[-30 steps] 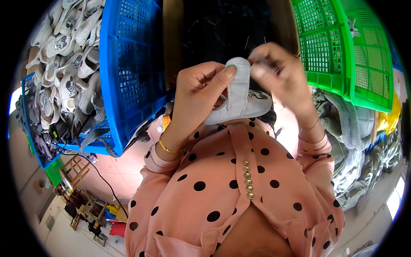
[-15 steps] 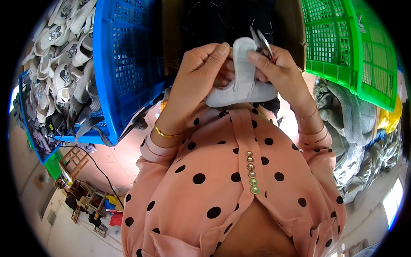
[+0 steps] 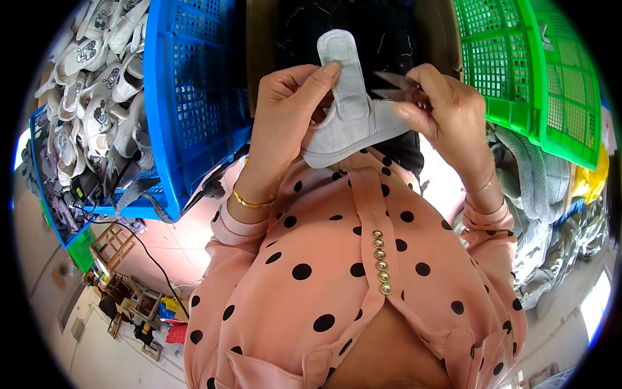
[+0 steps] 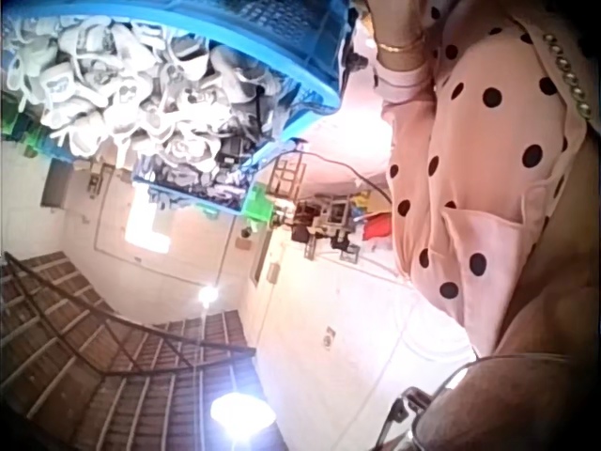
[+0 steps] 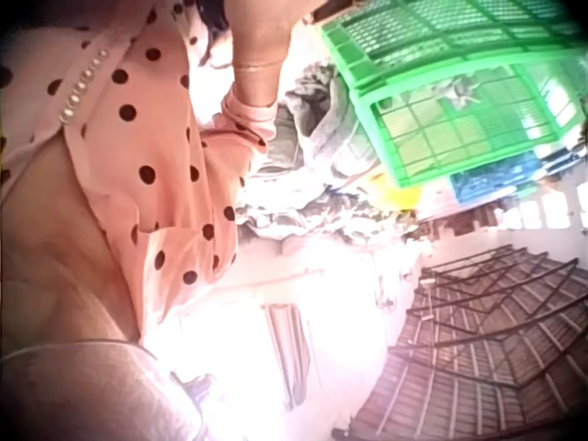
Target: The person sits on the floor and uses scissors to trim excess fabric and threads from the edges of white slippers. They handle the slippers one at a time, turning them over to access different sides, and place the finished items into a blue basket.
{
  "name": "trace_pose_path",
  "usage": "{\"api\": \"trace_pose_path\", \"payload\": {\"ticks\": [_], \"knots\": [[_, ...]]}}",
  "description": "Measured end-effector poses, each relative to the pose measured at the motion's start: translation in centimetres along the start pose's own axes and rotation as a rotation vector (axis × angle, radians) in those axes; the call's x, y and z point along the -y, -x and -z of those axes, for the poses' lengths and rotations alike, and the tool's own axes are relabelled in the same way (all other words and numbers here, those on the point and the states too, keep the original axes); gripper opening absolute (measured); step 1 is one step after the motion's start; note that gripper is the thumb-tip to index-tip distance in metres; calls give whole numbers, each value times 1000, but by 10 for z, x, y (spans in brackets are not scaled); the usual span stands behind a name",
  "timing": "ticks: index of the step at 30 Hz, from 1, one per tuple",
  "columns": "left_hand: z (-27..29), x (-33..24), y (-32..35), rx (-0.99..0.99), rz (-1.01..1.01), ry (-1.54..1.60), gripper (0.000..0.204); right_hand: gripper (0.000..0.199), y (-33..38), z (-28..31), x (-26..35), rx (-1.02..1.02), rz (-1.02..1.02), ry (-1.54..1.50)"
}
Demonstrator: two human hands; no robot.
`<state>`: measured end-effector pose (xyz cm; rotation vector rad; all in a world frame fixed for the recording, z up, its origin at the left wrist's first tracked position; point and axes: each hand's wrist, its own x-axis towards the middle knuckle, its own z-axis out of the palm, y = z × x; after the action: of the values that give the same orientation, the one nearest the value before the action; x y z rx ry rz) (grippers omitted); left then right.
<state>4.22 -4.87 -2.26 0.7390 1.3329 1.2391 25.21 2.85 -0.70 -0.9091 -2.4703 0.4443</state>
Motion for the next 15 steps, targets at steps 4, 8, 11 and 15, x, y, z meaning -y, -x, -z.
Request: {"api": "trace_pose_path", "payload": {"ticks": [4,8,11,15], "knots": [[-6,-7,2,-53,-21,79,26,43,-2,8,2,4,132,193],[-6,-13,5,-37,-1,84,26,41,-3,14,6,40,139,251],[-8,-17,7,-43,-23,78,26,39,-5,15,8,8,157,284],[-7,-19,9,-48,-20,69,26,39,-8,17,12,-26,188,340]]}}
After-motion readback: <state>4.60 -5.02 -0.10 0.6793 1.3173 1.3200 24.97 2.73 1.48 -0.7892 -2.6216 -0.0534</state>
